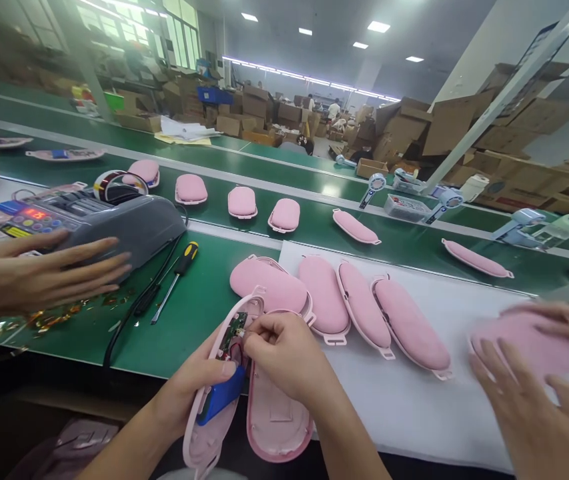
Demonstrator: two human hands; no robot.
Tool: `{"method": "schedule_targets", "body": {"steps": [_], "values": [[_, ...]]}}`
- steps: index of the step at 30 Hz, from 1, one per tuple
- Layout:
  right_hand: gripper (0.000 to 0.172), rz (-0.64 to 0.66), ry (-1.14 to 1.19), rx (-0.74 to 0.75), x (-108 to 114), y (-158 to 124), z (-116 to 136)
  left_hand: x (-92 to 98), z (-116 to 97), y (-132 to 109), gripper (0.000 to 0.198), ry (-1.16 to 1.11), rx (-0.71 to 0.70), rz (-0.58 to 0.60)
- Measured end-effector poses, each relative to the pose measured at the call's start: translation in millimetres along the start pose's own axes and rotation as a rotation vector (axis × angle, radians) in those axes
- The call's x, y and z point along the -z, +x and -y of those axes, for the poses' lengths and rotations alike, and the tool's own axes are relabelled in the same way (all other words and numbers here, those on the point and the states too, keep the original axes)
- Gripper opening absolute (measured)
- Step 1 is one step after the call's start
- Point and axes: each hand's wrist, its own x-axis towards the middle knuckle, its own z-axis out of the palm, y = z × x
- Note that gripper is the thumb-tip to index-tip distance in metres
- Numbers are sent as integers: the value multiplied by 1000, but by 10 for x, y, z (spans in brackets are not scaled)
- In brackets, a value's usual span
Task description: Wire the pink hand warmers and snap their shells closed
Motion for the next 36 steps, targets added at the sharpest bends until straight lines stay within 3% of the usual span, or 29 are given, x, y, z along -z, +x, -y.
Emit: {"method": "schedule_targets", "body": {"steps": [5, 14, 16, 18, 20, 21, 22, 24, 26, 30, 32, 36], "values": [[15, 32, -81, -9, 41, 17, 26, -29, -53, -14, 67, 116, 21, 13], [14, 75, -178, -26, 96, 49, 130, -63, -35, 36, 70, 275, -106, 27], [15, -55, -254, -3, 61, -32, 125, -76, -16, 44, 68, 233, -99, 0], [21, -358, -330, 40, -13, -190, 33, -86, -4, 56, 66, 132, -59, -40], [39, -669, -357, 22, -120, -389, -163, -84, 2, 65, 63, 27, -6, -76], [48, -754, -340, -27, -180, -486, -288, -77, 6, 66, 62, -8, 9, -81], [55, -769, -288, -88, -237, -574, -417, -65, 11, 63, 62, -30, 16, -74], [63, -680, -97, -143, -331, -706, -634, -31, 31, 46, 64, -47, 7, -37], [64, -611, 66, -118, -374, -775, -739, 4, 63, 26, 67, -44, -9, 8], [40, -735, -19, 69, -326, -753, -636, 31, 111, 23, 64, 12, -97, 34], [29, -783, -96, 167, -307, -680, -552, 15, 88, 49, 59, 45, -144, -9], [31, -690, 59, 177, -389, -523, -495, -63, -64, 100, 51, 131, -149, -140]]}}
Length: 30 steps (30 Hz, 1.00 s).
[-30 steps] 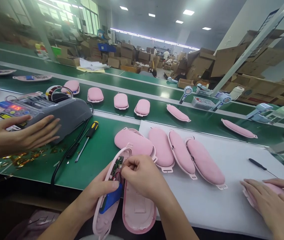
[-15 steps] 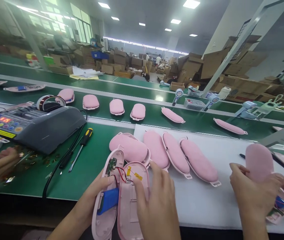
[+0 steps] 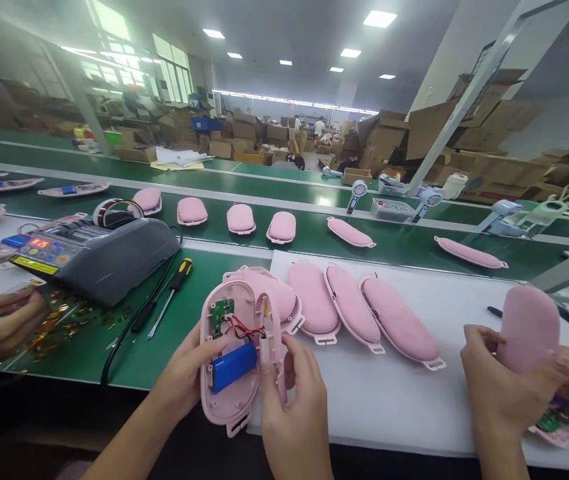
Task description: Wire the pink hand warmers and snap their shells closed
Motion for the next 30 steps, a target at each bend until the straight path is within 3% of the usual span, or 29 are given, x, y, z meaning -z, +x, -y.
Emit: {"method": "schedule_targets", "body": {"steps": [4, 9, 13, 19, 22, 25, 27, 30], "values": [[39, 26, 261, -148, -137, -73, 43, -89, -122, 40, 52, 165, -76, -126], [44, 111, 430, -224, -140, -132, 97, -205, -120, 61, 40, 660, -238, -360], [38, 75, 411, -80, -165, -118, 22, -297, -104, 30, 33, 875, -367, -414], [38, -10, 287, 167, -341, -119, -64, -348, -85, -27, 35, 898, -443, -442], [42, -41, 237, 227, -408, -95, -85, -316, -57, -40, 37, 876, -497, -427], [43, -30, 263, 269, -448, -56, -117, -257, -33, -39, 49, 891, -583, -501], [44, -6, 282, 294, -462, -41, -145, -211, -33, -39, 59, 964, -618, -550], [49, 46, 259, 302, -466, -49, -191, -153, -63, -47, 58, 1132, -630, -532]]}}
